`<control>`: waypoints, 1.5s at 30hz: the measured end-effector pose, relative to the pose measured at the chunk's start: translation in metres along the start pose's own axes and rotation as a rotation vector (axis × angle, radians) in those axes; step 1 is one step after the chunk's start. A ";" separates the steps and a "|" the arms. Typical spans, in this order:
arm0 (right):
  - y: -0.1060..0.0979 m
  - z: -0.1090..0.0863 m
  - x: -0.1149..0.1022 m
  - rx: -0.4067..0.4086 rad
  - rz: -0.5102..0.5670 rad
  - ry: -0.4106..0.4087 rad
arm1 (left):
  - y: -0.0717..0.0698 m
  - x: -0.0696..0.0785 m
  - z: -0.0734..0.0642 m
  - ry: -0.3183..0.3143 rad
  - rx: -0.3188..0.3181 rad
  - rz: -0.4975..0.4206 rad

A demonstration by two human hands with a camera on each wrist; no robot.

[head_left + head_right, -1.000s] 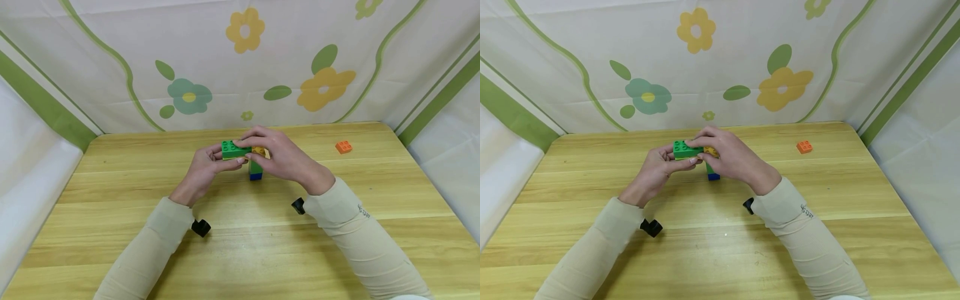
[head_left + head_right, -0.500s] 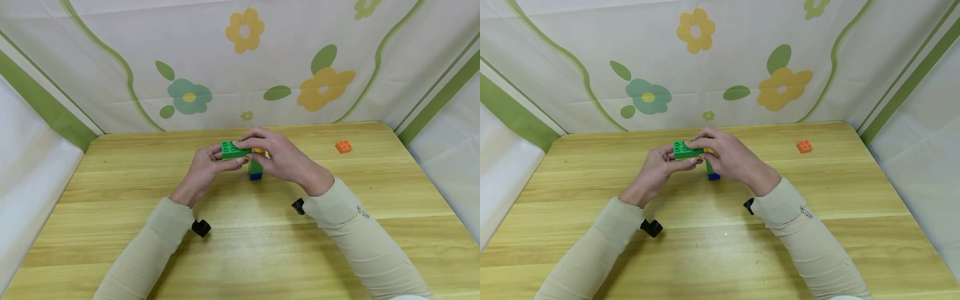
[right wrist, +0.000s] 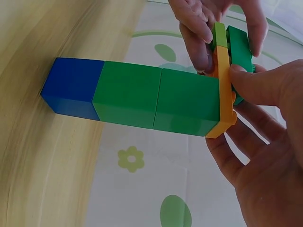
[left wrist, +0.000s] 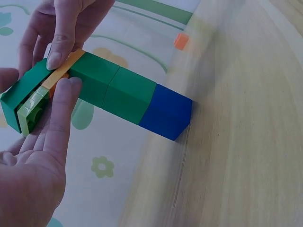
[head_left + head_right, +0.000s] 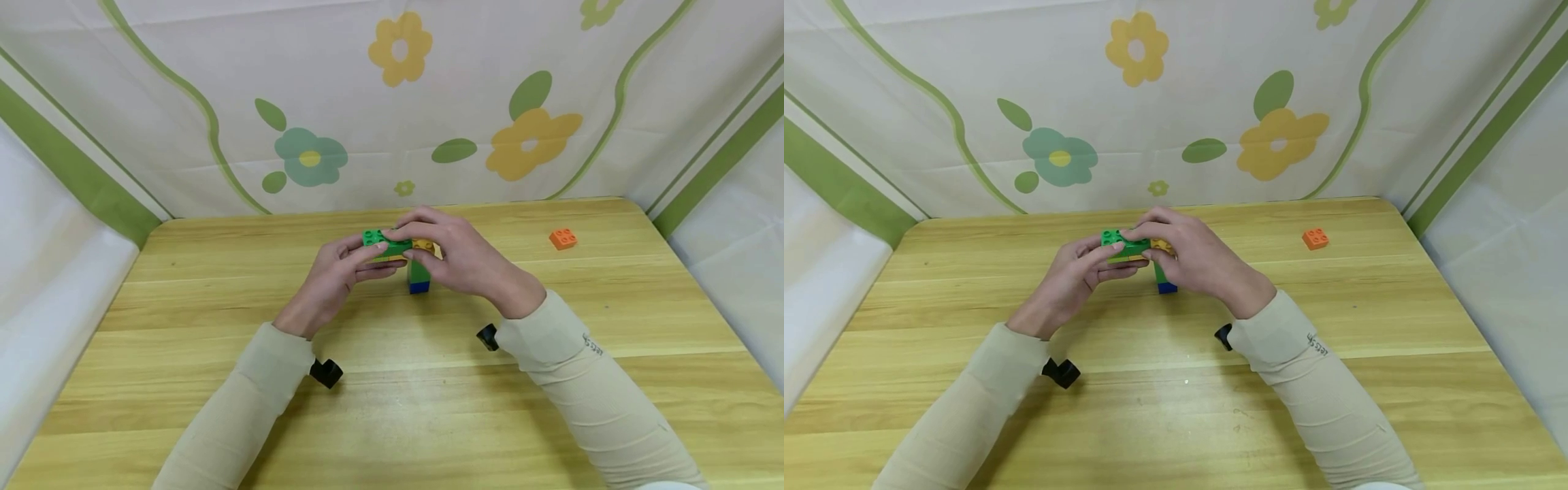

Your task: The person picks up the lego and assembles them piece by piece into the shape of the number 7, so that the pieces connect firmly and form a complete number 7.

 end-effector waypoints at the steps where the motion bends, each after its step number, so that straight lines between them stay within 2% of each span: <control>1: 0.000 0.000 0.001 0.005 -0.001 -0.002 | 0.000 0.000 0.000 0.004 -0.005 -0.006; 8: 0.000 -0.001 0.005 0.029 0.016 0.020 | 0.001 0.001 0.001 0.003 -0.026 -0.026; 18: -0.001 -0.001 0.007 0.052 0.026 0.042 | 0.002 0.001 -0.001 -0.028 -0.014 -0.066; 31: 0.000 -0.002 0.009 0.061 0.042 0.082 | 0.001 0.000 -0.001 -0.065 0.014 -0.065; 45: 0.000 -0.003 0.012 0.083 0.074 0.076 | 0.000 0.000 0.000 -0.063 0.033 -0.049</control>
Point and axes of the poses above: each hand's wrist, its own z-axis towards the middle knuckle, its own y-axis out of the palm, x = y × z, the point moved 6 cm from there along z, towards the middle knuckle, and after that the axes turned 1 degree about y, right-handed, at the moved point
